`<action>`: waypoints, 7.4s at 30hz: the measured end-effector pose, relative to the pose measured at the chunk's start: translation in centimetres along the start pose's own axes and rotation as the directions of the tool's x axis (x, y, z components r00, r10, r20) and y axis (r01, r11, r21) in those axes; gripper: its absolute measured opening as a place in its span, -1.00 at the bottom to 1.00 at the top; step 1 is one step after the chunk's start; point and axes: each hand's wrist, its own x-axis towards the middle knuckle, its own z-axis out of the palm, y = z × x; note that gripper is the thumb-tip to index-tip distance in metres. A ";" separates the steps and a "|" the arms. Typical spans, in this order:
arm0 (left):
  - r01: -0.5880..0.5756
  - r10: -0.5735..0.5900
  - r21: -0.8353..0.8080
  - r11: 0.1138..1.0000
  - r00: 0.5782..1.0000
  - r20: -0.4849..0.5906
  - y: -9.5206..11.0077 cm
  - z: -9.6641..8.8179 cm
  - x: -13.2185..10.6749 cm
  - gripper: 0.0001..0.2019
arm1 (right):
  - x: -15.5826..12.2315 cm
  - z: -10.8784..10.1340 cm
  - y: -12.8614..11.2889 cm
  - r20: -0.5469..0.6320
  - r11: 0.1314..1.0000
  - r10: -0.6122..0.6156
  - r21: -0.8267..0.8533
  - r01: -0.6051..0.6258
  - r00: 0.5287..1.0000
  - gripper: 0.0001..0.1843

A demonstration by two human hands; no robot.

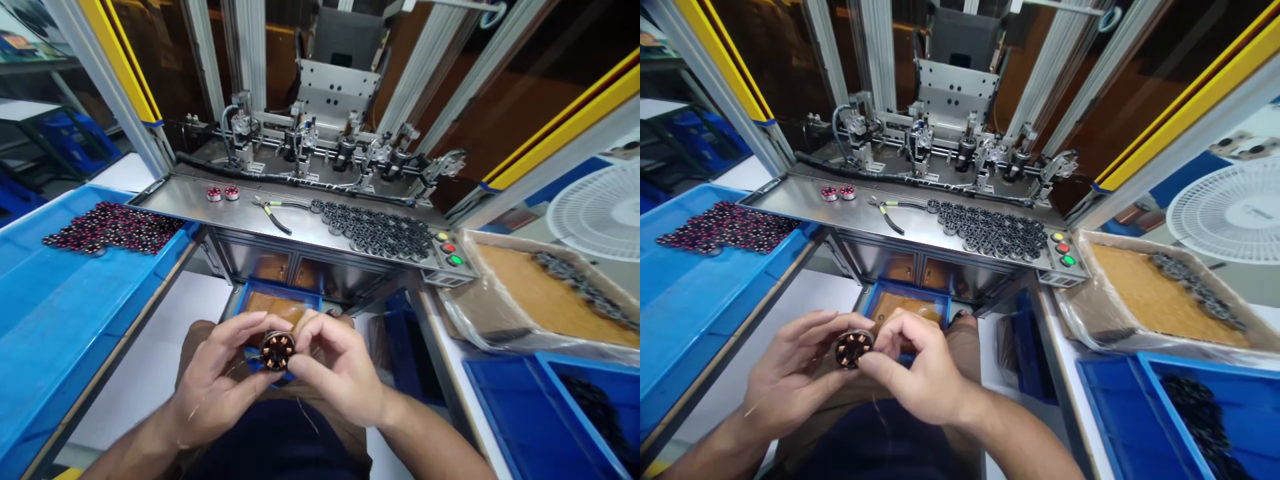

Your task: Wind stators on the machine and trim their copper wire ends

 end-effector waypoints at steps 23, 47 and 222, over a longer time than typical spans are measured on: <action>-0.141 0.153 0.213 0.967 0.987 -0.044 -0.3 0.5 -0.3 -0.41 | -1.2 2.4 1.6 -0.081 0.987 -0.157 0.022 0.160 0.984 -0.90; 0.022 -0.021 0.009 1.000 0.989 -0.143 0.1 -0.1 0.4 -0.52 | -0.7 3.2 2.7 -0.149 0.968 -0.015 0.244 0.052 0.989 -0.79; 0.598 -0.526 -0.587 0.546 0.790 0.316 0.3 1.6 1.6 -0.69 | -0.4 -3.2 -1.2 0.152 0.624 -0.596 -0.531 0.573 0.789 -0.38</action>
